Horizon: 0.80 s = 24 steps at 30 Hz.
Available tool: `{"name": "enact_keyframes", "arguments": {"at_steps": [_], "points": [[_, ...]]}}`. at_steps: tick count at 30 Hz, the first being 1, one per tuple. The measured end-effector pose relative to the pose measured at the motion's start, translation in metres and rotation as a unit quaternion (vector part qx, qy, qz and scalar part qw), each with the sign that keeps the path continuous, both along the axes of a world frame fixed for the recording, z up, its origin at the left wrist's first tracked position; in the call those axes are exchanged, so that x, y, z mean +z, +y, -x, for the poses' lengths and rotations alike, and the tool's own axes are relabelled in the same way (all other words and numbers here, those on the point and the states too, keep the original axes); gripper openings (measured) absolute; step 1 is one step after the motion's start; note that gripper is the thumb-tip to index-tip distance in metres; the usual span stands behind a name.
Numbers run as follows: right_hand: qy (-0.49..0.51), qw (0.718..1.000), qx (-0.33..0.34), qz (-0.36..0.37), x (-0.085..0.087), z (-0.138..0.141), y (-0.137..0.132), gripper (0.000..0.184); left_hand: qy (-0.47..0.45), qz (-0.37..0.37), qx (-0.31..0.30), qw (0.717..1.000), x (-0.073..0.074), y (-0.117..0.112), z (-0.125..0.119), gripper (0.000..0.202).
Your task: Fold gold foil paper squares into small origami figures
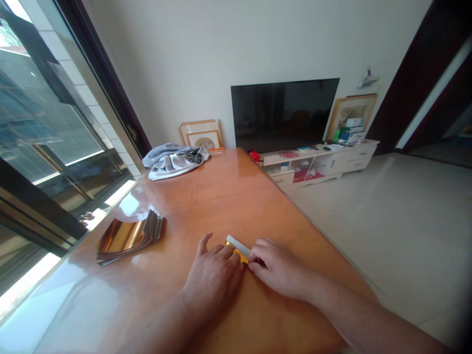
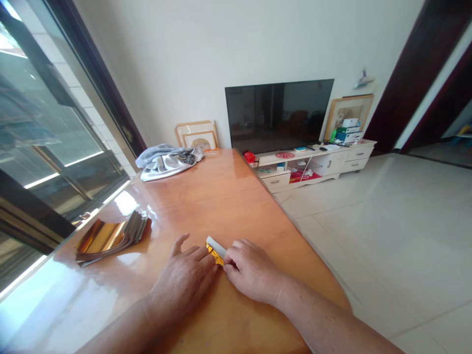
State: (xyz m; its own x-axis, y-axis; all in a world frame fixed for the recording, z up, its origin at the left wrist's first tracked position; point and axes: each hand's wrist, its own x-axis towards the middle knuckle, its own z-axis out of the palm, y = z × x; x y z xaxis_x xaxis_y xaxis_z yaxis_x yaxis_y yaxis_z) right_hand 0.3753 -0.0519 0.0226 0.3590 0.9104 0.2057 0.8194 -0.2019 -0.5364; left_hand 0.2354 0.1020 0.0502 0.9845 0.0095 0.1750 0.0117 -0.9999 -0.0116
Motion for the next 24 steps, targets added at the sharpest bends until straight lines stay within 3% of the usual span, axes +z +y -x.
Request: {"name": "enact_keyframes", "arguments": {"at_steps": [10,24], "points": [[-0.019,0.999,-0.035,0.009,0.002,0.005,0.003,0.017,0.033,0.027,0.024,0.999,0.012,0.002,-0.009,0.026],[-0.015,0.996,-0.079,0.022,-0.004,0.007,0.005,0.015,0.036,0.067,0.059,0.995,0.004,0.002,-0.012,0.022]]}}
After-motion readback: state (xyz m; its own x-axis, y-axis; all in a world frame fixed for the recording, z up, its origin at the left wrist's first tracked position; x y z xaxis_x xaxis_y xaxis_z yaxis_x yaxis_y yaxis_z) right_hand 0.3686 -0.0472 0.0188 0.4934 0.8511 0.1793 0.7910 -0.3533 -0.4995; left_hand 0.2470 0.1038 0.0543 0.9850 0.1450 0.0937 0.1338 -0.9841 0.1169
